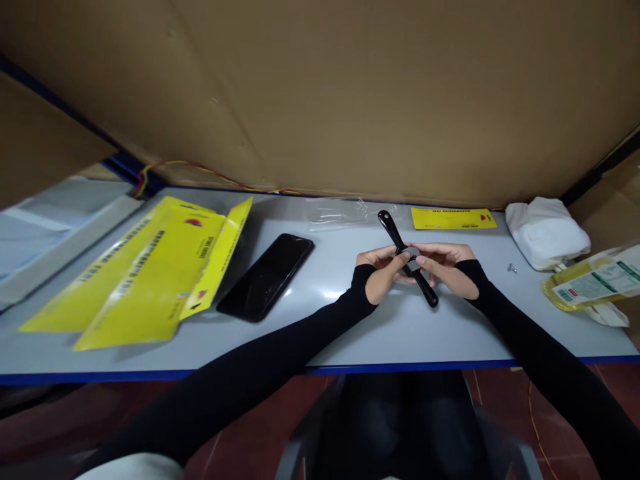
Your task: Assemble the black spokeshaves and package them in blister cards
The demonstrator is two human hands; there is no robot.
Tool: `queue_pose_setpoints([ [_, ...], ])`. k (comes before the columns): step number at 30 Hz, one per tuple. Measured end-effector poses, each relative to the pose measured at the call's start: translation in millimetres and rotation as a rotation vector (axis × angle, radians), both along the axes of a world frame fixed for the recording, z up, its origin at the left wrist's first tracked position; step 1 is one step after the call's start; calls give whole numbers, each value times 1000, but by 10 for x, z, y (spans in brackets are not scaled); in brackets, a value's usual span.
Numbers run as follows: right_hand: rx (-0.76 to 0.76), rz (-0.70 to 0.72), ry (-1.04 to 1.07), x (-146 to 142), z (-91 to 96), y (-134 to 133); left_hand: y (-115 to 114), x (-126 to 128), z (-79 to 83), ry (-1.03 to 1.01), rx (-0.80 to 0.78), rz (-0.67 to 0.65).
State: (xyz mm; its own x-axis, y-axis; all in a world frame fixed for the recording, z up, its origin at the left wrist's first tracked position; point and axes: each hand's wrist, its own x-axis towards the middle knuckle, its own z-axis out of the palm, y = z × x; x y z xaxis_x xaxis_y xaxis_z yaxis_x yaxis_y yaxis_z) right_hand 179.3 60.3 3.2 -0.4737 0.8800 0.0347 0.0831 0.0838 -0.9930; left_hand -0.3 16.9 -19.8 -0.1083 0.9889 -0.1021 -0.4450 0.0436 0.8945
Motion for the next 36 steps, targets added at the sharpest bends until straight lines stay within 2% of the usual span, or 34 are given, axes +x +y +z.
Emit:
queue_pose_setpoints([
  [4,20,-49,-48,-14,-63,8,-7,14,51,2,-24,37],
  [6,61,-56,-91,67,-71,84,-1,8,81,-9,-55,65],
  [9,245,-72,-271,379,4,290,24,-24,108,-31,-122,86],
  [12,403,2,-524,802,157,483,50,-57,97,-49,-177,83],
  [15,368,83,-714,1103,246,571,60,-60,41,-30,-201,78],
  [19,236,112,-854,1244,133,612,64,-27,-57,10,-182,99],
  [22,215,152,-825,1249,24,626,73,-9,-69,30,-182,67],
  [25,274,155,-764,1148,15,592,77,3,-15,36,-222,45],
  [28,313,82,-523,934,96,482,69,14,50,32,-236,15],
  [31,214,67,-273,703,204,320,53,23,81,14,-226,-9],
  [36,157,163,-266,477,334,100,26,40,85,4,-218,-56],
])
